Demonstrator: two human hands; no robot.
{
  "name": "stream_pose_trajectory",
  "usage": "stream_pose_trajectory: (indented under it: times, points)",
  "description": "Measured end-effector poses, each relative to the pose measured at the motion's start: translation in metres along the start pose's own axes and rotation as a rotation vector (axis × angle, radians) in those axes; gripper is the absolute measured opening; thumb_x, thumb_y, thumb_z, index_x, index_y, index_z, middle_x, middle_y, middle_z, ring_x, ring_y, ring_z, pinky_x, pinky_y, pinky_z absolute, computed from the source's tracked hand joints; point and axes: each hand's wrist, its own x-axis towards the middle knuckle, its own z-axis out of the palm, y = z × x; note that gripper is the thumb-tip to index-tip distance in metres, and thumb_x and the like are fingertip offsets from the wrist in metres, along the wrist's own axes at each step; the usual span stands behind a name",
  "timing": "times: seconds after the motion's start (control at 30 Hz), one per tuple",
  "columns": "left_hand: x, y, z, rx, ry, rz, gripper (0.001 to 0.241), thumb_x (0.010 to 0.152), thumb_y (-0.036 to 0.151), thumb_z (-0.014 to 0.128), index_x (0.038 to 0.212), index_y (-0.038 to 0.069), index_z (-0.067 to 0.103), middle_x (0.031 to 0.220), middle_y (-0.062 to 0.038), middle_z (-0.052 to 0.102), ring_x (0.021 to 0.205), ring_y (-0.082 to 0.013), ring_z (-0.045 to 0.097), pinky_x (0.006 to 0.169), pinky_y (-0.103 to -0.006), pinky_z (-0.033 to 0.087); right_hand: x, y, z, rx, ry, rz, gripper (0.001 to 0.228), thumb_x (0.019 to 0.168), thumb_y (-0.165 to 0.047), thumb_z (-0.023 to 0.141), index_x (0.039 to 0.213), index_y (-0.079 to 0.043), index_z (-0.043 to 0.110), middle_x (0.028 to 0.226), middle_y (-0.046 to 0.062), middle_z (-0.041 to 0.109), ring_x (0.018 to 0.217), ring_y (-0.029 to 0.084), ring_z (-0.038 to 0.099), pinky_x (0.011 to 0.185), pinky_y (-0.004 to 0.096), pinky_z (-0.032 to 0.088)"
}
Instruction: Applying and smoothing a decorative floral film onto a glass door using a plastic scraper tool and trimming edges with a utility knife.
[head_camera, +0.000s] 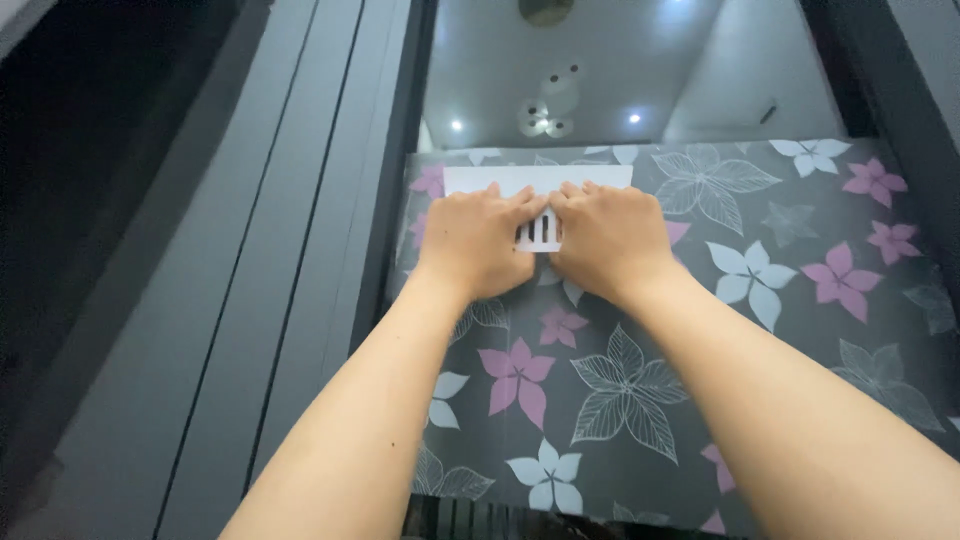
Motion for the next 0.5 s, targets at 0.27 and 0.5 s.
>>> stream_pose_trajectory:
  times: [0.27,0.5]
  points:
    - [0.022,-0.011,0.003,0.011,-0.015,-0.028,0.070,0.062,0.024,0.058,0.130,0.037,0.071,0.132,0.012,0.070,0.122,-0.0253,0.067,0.096,-0.0461,0.056,0.020,0.001,-0.007,0.066,-0.049,0.014,0.043,0.088,-0.038,0.058,0.121,-0.019,0.077,0.127,0.007,0.075,0.122,0.028,0.069,0.092,0.046,0.056]
    - [0.024,-0.011,-0.003,0.004,-0.056,-0.022,0.070,0.064,0.024,0.058,0.132,0.035,0.070,0.134,0.011,0.069,0.125,-0.0265,0.065,0.100,-0.0470,0.053,0.020,0.001,-0.018,0.087,-0.086,0.019,0.042,0.090,-0.035,0.058,0.124,-0.017,0.075,0.126,0.009,0.074,0.122,0.029,0.068,0.095,0.047,0.056]
